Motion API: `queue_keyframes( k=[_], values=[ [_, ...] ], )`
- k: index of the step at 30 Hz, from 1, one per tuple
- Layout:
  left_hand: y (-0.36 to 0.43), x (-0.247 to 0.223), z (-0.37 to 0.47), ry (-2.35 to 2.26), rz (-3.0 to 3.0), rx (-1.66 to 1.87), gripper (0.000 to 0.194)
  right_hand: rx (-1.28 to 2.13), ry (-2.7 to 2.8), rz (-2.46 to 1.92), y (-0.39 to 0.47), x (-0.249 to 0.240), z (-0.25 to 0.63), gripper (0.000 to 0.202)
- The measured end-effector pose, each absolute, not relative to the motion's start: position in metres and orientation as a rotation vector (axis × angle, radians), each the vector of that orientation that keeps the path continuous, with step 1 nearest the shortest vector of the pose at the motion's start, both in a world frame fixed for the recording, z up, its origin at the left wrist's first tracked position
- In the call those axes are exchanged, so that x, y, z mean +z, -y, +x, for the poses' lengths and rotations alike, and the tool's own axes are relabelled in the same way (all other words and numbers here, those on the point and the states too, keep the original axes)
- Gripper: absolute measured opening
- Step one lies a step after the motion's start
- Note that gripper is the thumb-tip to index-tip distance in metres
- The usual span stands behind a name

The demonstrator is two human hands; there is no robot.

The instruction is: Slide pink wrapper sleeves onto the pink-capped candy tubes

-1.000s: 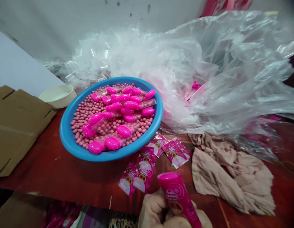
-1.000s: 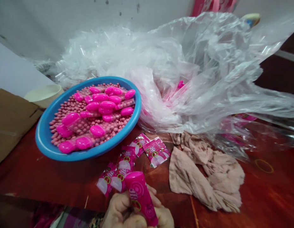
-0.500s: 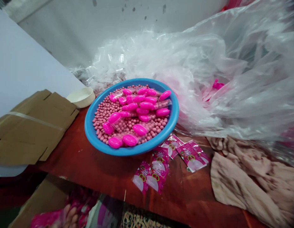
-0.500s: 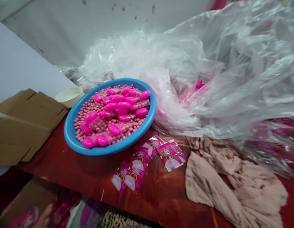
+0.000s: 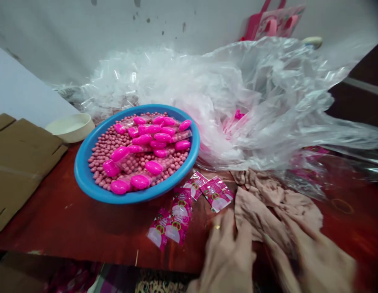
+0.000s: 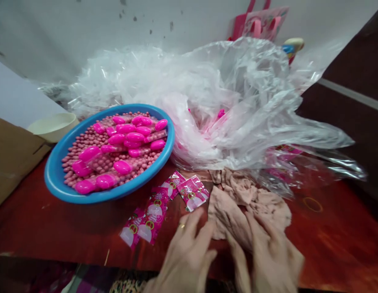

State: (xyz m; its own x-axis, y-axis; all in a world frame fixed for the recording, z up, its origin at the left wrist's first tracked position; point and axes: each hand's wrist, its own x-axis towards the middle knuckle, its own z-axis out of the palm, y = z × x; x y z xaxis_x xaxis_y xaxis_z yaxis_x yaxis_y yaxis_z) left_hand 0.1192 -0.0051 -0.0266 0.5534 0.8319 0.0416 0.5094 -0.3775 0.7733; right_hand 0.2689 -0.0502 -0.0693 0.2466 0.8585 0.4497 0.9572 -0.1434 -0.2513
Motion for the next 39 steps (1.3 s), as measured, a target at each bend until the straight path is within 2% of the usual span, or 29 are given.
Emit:
queue_keyframes(
  k=[2, 4, 7, 11, 14, 17, 19, 21, 24, 27, 32, 36, 39],
  values=[
    [-0.003, -0.035, 0.149, -1.062, 2.272, 0.467, 0.05, -0.523, 1.782, -2.032, 0.04, -0.078, 0.272, 0.046],
    [-0.006, -0.045, 0.164, -1.131, 2.358, 0.548, 0.053, -0.609, 1.843, -1.984, 0.032, -0.087, 0.274, 0.039],
    [-0.005, -0.058, 0.161, -1.034, 2.41, 0.675, 0.057, -0.61, 1.822, -1.953, 0.025, -0.094, 0.277, 0.032],
    [-0.003, -0.066, 0.144, -0.896, 2.348, 0.783, 0.06, -0.646, 1.701, -1.974, 0.017, -0.093, 0.278, 0.042],
    [-0.006, -0.06, 0.143, -0.913, 2.302, 0.787, 0.056, -0.629, 1.742, -1.939, 0.014, -0.085, 0.277, 0.052],
    [-0.011, -0.044, 0.143, -0.949, 2.275, 0.689, 0.036, -0.604, 1.785, -1.911, 0.017, -0.077, 0.278, 0.055],
    [-0.012, -0.033, 0.128, -1.059, 2.216, 0.631, 0.025, -0.541, 1.745, -1.906, 0.02, -0.074, 0.277, 0.055],
    [-0.01, -0.028, 0.098, -1.182, 2.187, 0.71, 0.024, -0.463, 1.646, -1.897, 0.022, -0.07, 0.27, 0.054],
    [-0.003, -0.032, 0.04, -1.635, 2.063, 0.954, 0.022, -0.358, 1.494, -1.86, 0.021, -0.06, 0.247, 0.044],
    [0.0, -0.044, -0.002, -2.009, 1.969, 0.876, 0.022, -0.154, 1.528, -1.712, 0.015, -0.049, 0.211, 0.03],
    [-0.002, -0.056, -0.012, -2.036, 2.069, 0.803, 0.019, 0.229, 1.725, -1.444, 0.008, -0.055, 0.165, 0.01],
    [-0.004, -0.06, -0.007, -1.998, 1.837, 0.985, 0.007, 0.229, 1.717, -1.413, 0.005, -0.064, 0.154, 0.013],
    [-0.004, -0.061, -0.01, -1.986, 1.704, 1.064, 0.007, 0.237, 1.694, -1.415, 0.002, -0.065, 0.153, 0.015]
  ],
)
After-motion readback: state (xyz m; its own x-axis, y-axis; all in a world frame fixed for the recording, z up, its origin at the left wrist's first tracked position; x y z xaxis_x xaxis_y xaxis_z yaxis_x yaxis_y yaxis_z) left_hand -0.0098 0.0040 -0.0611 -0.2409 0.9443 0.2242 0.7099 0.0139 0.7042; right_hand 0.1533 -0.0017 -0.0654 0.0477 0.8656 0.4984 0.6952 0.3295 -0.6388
